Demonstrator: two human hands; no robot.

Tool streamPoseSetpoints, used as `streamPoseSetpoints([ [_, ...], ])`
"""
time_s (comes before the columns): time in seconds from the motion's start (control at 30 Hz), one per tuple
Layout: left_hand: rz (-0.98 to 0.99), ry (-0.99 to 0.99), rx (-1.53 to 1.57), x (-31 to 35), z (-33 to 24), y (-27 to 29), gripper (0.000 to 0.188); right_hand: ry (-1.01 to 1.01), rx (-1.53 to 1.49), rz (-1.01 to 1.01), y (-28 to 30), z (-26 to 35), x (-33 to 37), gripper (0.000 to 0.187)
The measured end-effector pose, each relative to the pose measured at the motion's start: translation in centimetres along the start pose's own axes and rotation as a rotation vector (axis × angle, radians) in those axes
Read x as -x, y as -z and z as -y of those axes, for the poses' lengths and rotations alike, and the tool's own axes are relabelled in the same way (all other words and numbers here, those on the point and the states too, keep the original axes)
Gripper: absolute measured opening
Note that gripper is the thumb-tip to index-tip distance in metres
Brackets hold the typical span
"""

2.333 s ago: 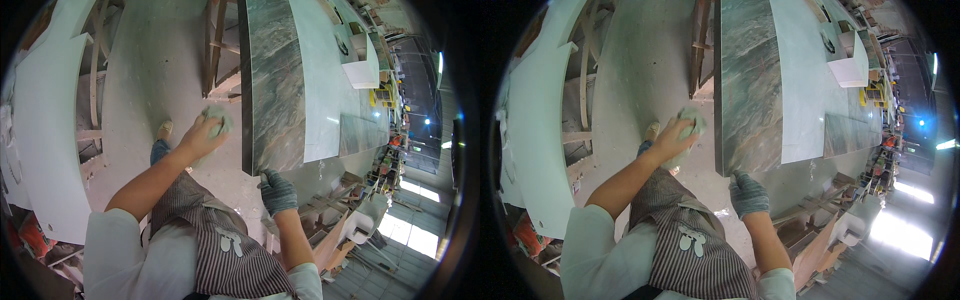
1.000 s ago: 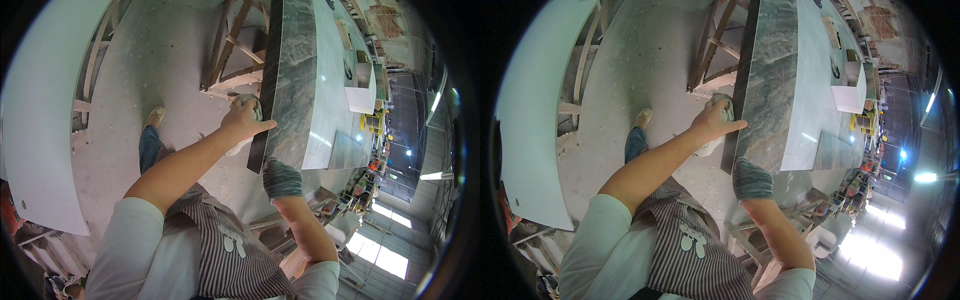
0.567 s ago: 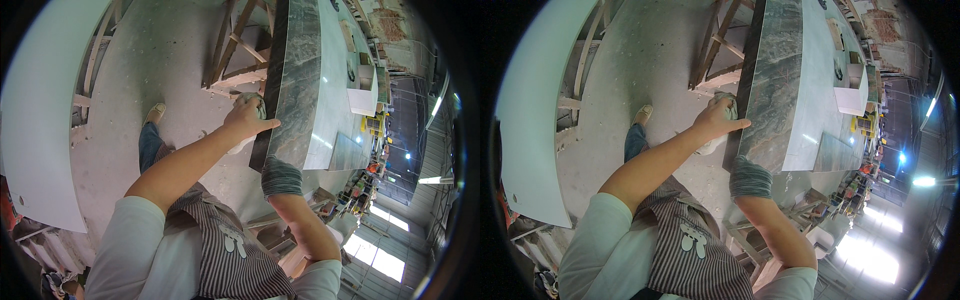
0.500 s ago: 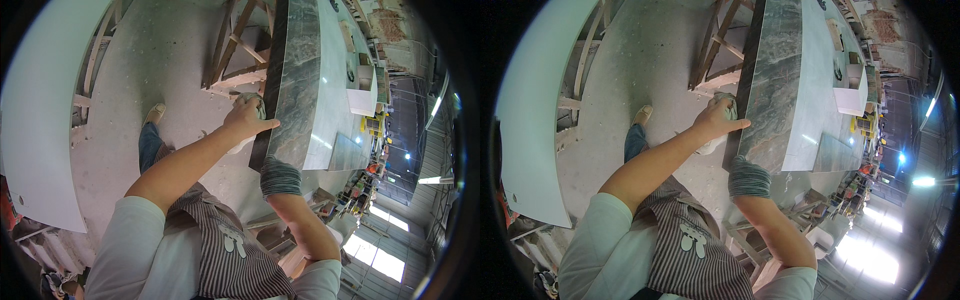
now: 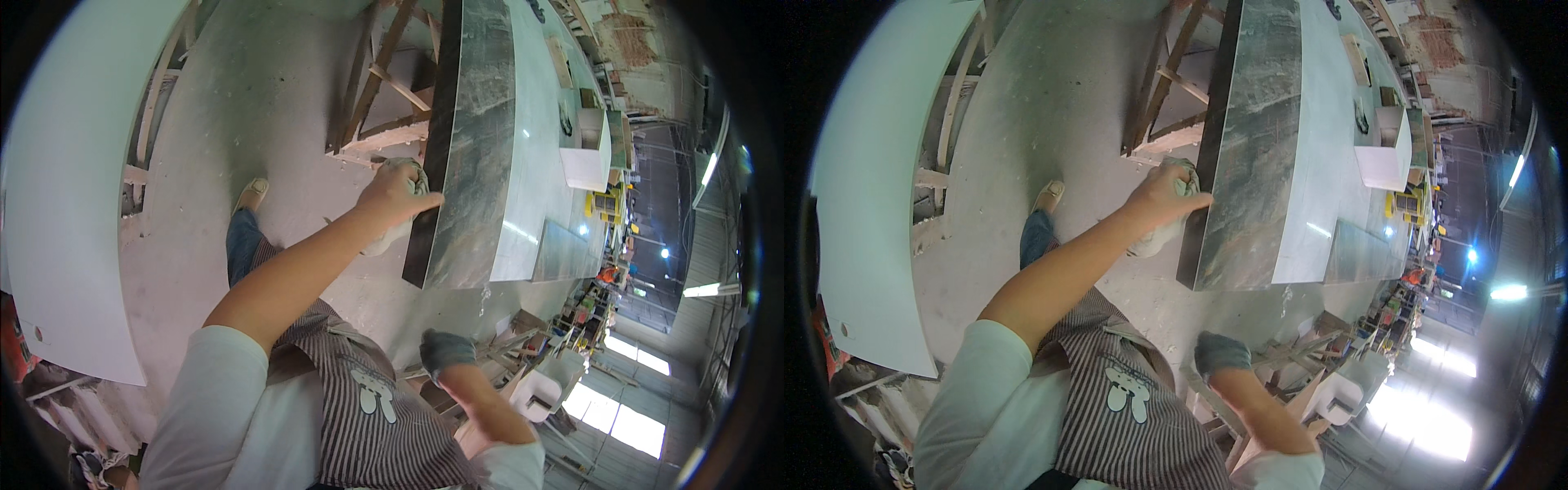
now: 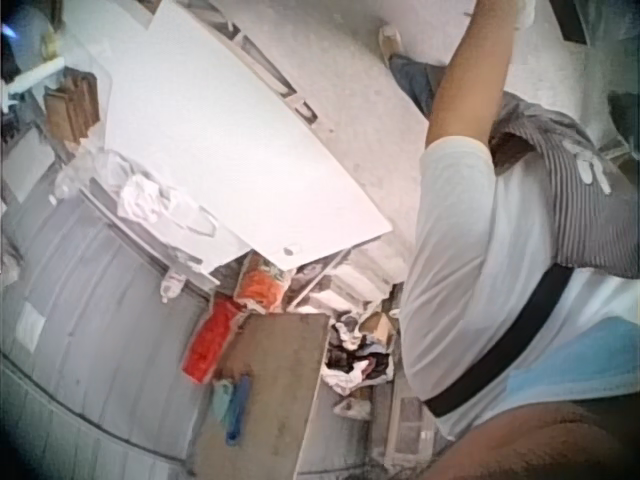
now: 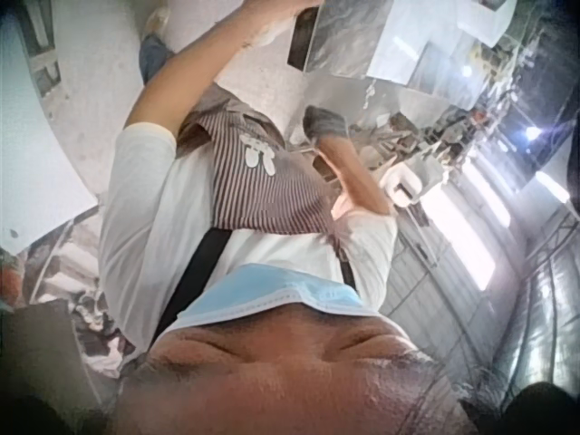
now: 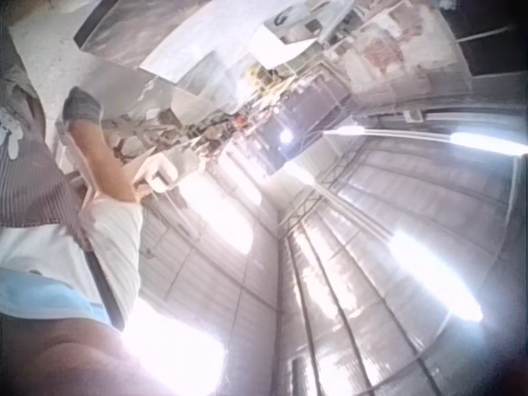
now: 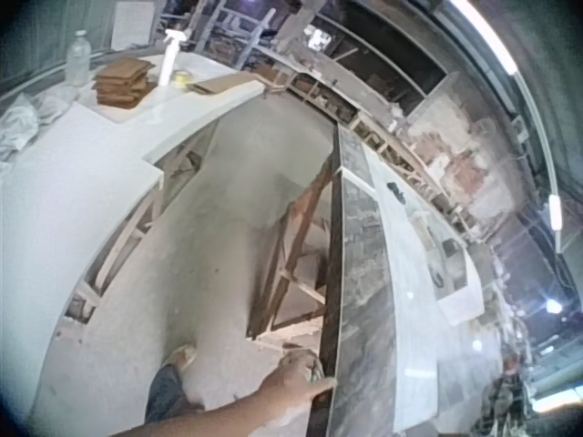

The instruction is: The person wipes a large flat surface with a cloth, moving across different sections and occasionally repositioning the cloth. The person also wipes a long narrow strip on a workbench.

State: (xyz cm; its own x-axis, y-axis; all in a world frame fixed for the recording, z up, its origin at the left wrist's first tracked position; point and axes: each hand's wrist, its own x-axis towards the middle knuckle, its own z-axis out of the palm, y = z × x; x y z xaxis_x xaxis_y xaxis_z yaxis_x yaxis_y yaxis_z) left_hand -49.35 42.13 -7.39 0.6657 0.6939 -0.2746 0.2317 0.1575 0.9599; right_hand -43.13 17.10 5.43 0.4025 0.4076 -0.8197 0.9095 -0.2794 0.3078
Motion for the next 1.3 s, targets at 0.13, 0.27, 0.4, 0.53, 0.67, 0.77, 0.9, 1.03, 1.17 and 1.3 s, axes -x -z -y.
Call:
streamPoseSetpoints([
  [0.13, -0.267, -0.228, 0.26, -3.3, -1.0, 2.9, 0.038, -0.217, -0.341, -0.204, -0.1, -2.3, 2.1, 0.026],
  [0.27, -0.359, -0.468, -0.129, -5.5, -4.7, 2.4, 0.035, -0.255, -0.58, -0.321, -1.1, -1.9, 2.8, 0.029],
  [0.4, -0.198, -0.607, -0.396, -0.3, -1.9, -2.1, 0.031, -0.243, -0.685, -0.3, -2.9, -1.8, 3.6, 0.031],
  [0.53, 0.67, -0.742, -0.442, 11.3, 5.0, -3.8, 0.037, -0.23, -0.837, -0.326, -4.3, -3.1, 3.9, 0.03],
  [0.67, 0.851, -0.274, -0.303, 12.5, 5.3, 1.5, 0.027, -0.262, -0.979, -0.386, -2.3, -3.2, 4.7, 0.025],
  [0.77, 0.193, -0.233, -0.089, 9.0, 3.6, 4.5, 0.024, -0.238, -1.094, -0.49, -2.1, -3.2, 4.3, 0.021],
  [0.9, -0.123, -0.662, -0.168, 6.5, -0.4, 3.4, 0.033, -0.177, -1.316, -0.559, -0.9, -1.8, 2.6, 0.019],
  [1.03, 0.171, -0.533, -0.331, 7.2, -0.9, -1.8, 0.029, -0.123, -1.333, -0.6, 2.1, -0.9, 1.4, 0.019],
  [1.17, 0.099, -0.481, -0.276, 3.3, -1.7, -2.2, 0.022, -0.09, -1.384, -0.6, 2.5, -1.4, -1.3, 0.022],
  [1.3, 0.026, -0.473, -0.247, -4.3, -3.4, 0.3, 0.015, -0.104, -1.395, -0.623, 3.6, -0.8, -5.4, 0.024],
])
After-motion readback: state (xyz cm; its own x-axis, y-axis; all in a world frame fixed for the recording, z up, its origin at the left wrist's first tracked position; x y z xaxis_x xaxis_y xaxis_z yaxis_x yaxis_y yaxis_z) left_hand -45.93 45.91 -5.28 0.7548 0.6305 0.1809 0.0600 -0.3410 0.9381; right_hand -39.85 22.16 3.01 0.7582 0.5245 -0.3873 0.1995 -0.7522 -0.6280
